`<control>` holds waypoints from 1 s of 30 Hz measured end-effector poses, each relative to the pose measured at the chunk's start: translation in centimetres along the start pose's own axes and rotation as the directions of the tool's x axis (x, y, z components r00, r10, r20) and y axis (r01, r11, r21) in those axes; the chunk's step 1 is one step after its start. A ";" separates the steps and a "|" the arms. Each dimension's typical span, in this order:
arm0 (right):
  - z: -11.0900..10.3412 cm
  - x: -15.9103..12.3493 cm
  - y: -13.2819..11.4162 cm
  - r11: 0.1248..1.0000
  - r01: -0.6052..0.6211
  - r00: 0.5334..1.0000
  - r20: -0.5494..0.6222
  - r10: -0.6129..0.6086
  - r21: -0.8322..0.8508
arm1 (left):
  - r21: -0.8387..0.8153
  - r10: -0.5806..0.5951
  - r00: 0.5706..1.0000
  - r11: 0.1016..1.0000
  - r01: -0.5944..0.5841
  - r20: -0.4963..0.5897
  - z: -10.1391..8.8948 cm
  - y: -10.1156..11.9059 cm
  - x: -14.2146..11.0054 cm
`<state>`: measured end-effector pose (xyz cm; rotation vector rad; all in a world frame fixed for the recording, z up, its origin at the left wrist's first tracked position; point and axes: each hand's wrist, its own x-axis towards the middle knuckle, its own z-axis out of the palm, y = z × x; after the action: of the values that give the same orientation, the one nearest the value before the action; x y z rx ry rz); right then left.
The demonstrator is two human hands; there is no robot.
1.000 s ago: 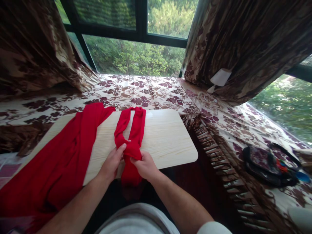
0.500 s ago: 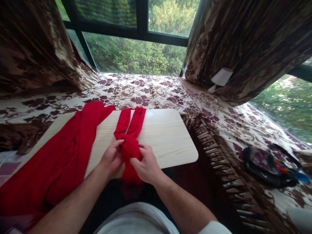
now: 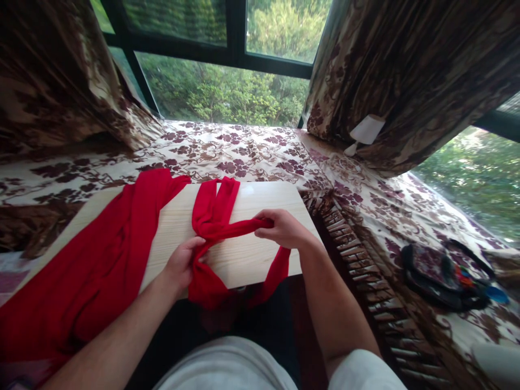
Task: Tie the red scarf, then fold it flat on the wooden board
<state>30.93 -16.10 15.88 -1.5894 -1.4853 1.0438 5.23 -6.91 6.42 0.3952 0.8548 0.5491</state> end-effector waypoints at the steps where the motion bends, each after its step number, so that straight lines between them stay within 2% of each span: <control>1: -0.3 0.3 -0.1 1.000 0.027 1.000 -0.008 -0.027 0.006 | 0.003 0.013 0.999 1.000 -0.013 0.031 0.0 0.0 -0.1; 5: 0.3 1.2 -1.0 0.979 0.171 0.985 0.000 -0.173 0.114 | -0.009 0.037 0.990 0.999 -0.036 0.133 0.5 0.5 -0.1; 9: 1.0 2.1 -1.6 0.942 0.287 0.956 0.008 -0.293 0.173 | 0.017 0.002 0.990 1.000 -0.004 0.139 0.9 1.4 0.4; 11: 0.8 2.5 -1.4 0.936 0.289 0.951 0.052 -0.305 0.201 | 0.000 -0.031 0.994 1.000 0.031 0.105 1.2 1.9 1.0; 14: 0.1 2.9 -0.8 0.947 0.241 0.943 0.180 -0.281 0.213 | -0.071 -0.011 0.999 0.997 0.014 0.053 2.0 2.4 1.9; 17: 0.4 2.9 -0.3 0.953 0.208 0.925 0.274 -0.265 0.219 | -0.083 -0.055 0.993 0.994 0.064 0.104 2.9 2.3 2.5; 19: 1.0 2.7 -0.3 0.953 0.192 0.896 0.355 -0.267 0.234 | -0.058 -0.061 0.992 0.996 0.068 0.113 3.2 2.1 2.8; 22: 1.4 2.4 -0.5 0.956 0.169 0.833 0.484 -0.268 0.240 | -0.038 0.017 0.995 0.999 -0.014 0.102 2.9 1.8 3.4; 23: 1.3 2.4 -0.4 0.958 0.168 0.830 0.492 -0.264 0.232 | -0.044 0.031 0.991 0.999 -0.026 0.130 2.7 1.8 3.6; 24: 1.1 2.4 -0.2 0.962 0.168 0.839 0.482 -0.254 0.214 | -0.058 0.037 0.986 0.998 -0.028 0.165 2.4 1.7 3.8; 26: 0.4 2.8 0.6 0.977 0.168 0.889 0.408 -0.207 0.129 | -0.099 0.053 0.978 0.995 -0.034 0.203 1.7 1.7 4.2; 28: -0.1 3.6 2.0 0.991 0.132 0.956 0.266 -0.120 -0.027 | -0.144 0.075 0.980 0.988 -0.049 0.183 1.2 1.8 4.4; 30: 0.1 4.8 3.8 0.977 0.054 0.994 0.099 -0.035 -0.205 | -0.194 0.072 0.986 0.980 -0.042 0.152 1.1 1.8 4.6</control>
<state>32.51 -11.67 12.01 -1.6595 -1.7343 0.9772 8.03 -2.87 5.24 0.2849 0.6338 0.6382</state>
